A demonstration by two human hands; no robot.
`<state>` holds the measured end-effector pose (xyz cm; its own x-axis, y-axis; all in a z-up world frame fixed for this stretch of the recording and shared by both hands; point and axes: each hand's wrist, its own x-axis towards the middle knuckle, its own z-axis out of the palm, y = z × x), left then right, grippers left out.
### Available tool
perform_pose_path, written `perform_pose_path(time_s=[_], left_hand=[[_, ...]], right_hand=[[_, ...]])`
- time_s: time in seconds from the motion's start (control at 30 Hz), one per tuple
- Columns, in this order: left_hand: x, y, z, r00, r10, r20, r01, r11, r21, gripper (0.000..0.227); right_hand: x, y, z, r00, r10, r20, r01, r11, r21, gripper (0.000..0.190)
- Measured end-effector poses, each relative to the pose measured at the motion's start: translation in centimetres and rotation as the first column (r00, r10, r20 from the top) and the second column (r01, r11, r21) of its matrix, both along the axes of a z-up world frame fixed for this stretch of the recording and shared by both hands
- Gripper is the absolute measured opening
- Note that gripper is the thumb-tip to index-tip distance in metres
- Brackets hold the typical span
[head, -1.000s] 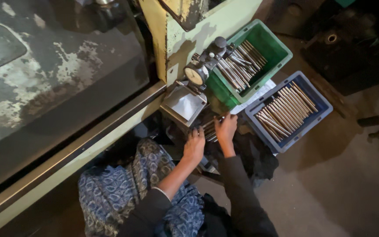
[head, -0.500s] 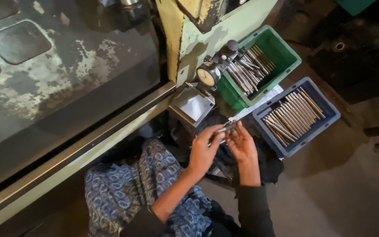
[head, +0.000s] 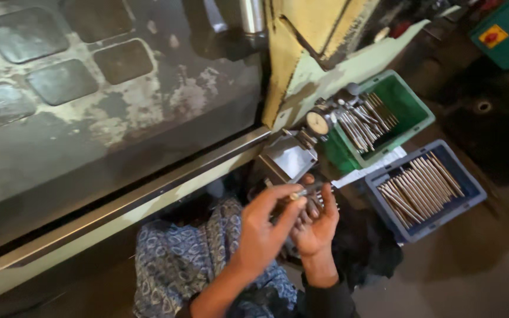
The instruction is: The person opens a machine door, inserts a metal rod into a slot, and then uses a dial indicator to measure or adjust a component. They repeat this process with another rod, placing each one into a green bin after use.
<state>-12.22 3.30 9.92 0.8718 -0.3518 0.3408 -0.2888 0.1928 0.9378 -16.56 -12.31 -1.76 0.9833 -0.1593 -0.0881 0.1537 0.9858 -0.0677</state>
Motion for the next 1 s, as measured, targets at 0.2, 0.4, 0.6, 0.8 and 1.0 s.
perform_pose_path(time_s=[0.2, 0.4, 0.6, 0.8, 1.0], left_hand=[[4.1, 6.5, 3.8, 0.996, 0.047, 0.082, -0.05, 0.998, 0.044, 0.02], [9.3, 14.0, 7.5, 0.816, 0.387, 0.429, -0.485, 0.862, 0.144, 0.025], [15.5, 18.5, 9.6, 0.607, 0.469, 0.642, -0.726, 0.656, 0.206, 0.03], [21.8, 20.3, 8.9, 0.369, 0.506, 0.78, -0.896, 0.417, 0.153, 0.043], [25.8, 23.2, 8.3, 0.294, 0.404, 0.866, -0.953, 0.194, 0.233, 0.055]], right_hand=[[3.7, 6.0, 7.0, 0.92, 0.252, 0.301, -0.151, 0.935, -0.322, 0.04], [9.6, 11.1, 14.0, 0.97, 0.066, 0.235, 0.15, 0.599, -0.786, 0.045], [15.6, 15.3, 17.3, 0.866, -0.152, 0.476, 0.48, -0.012, -0.877, 0.036], [23.1, 17.0, 17.4, 0.654, -0.142, 0.743, 0.613, -0.477, -0.63, 0.036], [30.4, 17.1, 16.8, 0.448, -0.036, 0.893, 0.611, -0.717, -0.336, 0.048]])
